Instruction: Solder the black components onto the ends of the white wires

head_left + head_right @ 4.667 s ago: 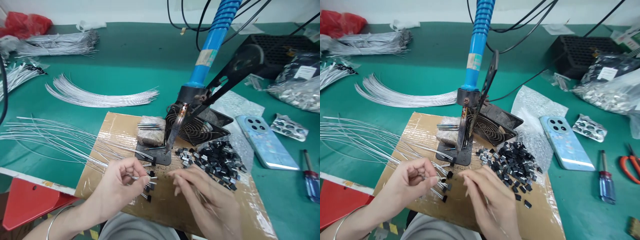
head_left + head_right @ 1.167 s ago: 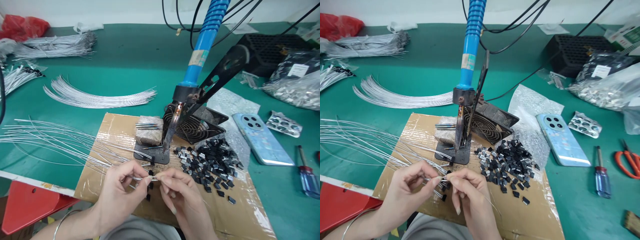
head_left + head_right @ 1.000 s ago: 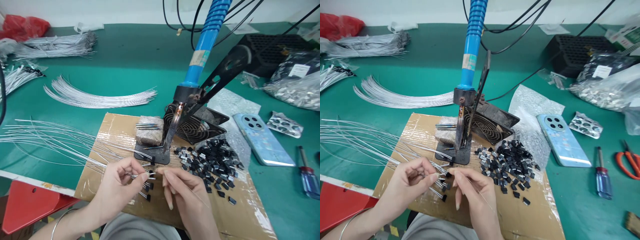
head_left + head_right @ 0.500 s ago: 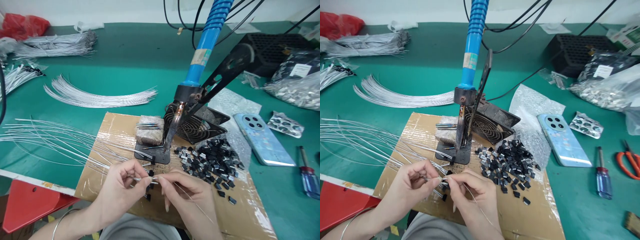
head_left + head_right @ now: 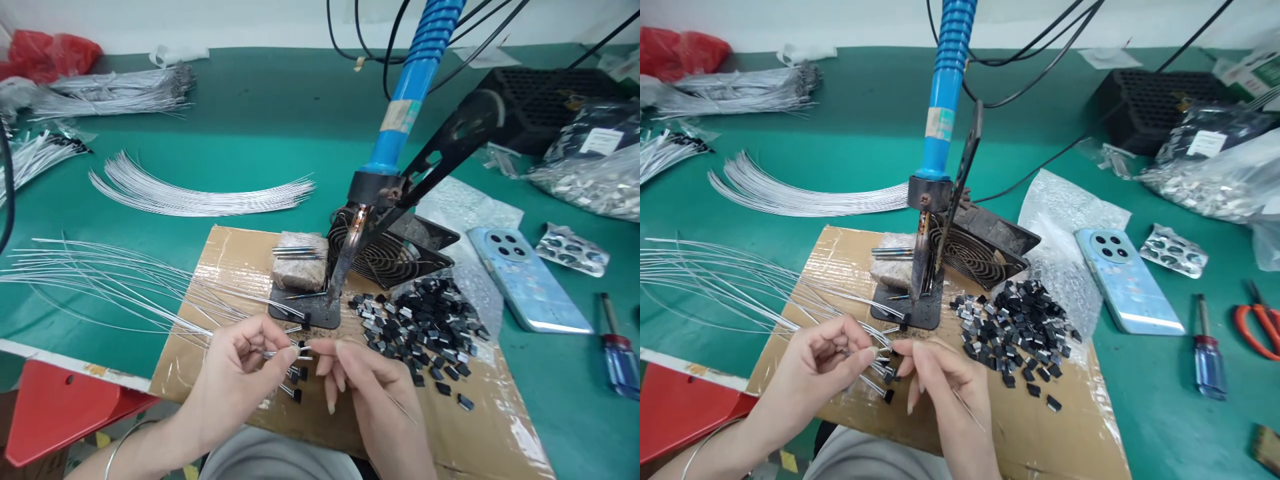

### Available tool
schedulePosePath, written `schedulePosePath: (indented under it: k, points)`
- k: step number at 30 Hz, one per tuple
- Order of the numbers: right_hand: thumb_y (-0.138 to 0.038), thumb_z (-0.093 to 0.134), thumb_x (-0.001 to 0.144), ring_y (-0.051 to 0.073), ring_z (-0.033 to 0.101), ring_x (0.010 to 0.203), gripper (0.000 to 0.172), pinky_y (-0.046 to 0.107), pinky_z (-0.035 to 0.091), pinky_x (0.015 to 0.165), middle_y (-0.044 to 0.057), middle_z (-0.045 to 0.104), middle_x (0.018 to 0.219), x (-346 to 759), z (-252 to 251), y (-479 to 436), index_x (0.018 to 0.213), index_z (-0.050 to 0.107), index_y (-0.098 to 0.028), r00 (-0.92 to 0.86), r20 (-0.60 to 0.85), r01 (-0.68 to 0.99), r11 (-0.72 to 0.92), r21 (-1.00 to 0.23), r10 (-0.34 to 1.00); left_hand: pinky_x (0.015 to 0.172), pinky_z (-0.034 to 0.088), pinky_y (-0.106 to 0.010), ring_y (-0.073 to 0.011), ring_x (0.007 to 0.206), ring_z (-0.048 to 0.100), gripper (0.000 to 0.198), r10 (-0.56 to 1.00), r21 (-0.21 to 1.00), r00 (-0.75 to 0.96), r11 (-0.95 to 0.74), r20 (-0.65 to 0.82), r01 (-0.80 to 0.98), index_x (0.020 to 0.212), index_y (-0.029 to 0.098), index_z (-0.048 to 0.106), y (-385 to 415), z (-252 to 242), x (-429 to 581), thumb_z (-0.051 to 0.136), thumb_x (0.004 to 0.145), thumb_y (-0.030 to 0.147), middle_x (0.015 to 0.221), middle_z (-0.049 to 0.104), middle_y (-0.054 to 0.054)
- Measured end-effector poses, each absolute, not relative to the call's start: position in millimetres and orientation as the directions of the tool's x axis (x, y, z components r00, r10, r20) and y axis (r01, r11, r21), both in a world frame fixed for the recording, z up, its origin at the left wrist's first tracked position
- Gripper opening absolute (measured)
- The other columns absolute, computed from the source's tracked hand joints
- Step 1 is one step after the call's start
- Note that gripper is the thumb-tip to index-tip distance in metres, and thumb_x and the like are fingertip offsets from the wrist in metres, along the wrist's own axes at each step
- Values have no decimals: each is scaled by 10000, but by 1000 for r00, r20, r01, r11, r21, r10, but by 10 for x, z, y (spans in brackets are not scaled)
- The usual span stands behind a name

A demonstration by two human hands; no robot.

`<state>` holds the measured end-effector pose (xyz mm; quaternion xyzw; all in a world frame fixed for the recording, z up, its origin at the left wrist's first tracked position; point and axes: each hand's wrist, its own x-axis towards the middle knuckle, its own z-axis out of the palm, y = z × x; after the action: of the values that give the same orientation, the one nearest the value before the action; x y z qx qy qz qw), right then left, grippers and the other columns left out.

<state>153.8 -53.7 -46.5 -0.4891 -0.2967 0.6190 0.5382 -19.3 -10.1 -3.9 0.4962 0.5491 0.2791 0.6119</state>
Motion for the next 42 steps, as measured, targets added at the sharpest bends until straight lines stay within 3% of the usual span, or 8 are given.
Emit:
schedulePosePath:
  k: [6, 12, 29, 42]
  points:
    - [-449, 831, 787, 45, 516, 445, 207, 177, 365, 437, -8, 642, 645, 1422, -316, -527, 889, 853, -270, 27, -439, -505, -367, -782, 898, 572, 432, -191, -104, 617, 529, 132, 913, 930, 200, 322, -355, 181, 745, 151, 637, -123, -10, -143, 692, 818, 246, 666, 612, 7]
    - [-448, 870, 728, 20, 456, 415, 244, 148, 293, 409, -30, 585, 582, 1390, -283, -493, 758, 819, -211, -14, -483, -572, -403, -714, 875, 541, 434, -188, -107, 594, 544, 133, 940, 943, 180, 248, -289, 221, 721, 148, 644, -143, -28, -109, 674, 817, 235, 649, 631, -7]
    - [-370, 841, 762, 36, 460, 412, 235, 157, 311, 387, -34, 553, 546, 1487, -345, -443, 684, 765, -161, -118, -466, -571, -444, -691, 877, 514, 441, -192, -110, 559, 557, 135, 958, 948, 199, 148, -208, 280, 703, 156, 649, -156, -17, -100, 627, 826, 205, 620, 655, -15]
    - [-402, 853, 743, 3, 399, 366, 237, 144, 227, 374, -38, 559, 562, 1377, -367, -483, 701, 781, -180, -20, -491, -627, -394, -673, 871, 505, 402, -200, -103, 544, 505, 172, 961, 947, 139, 199, -239, 253, 693, 146, 620, -191, -69, -39, 627, 829, 253, 598, 599, 0]
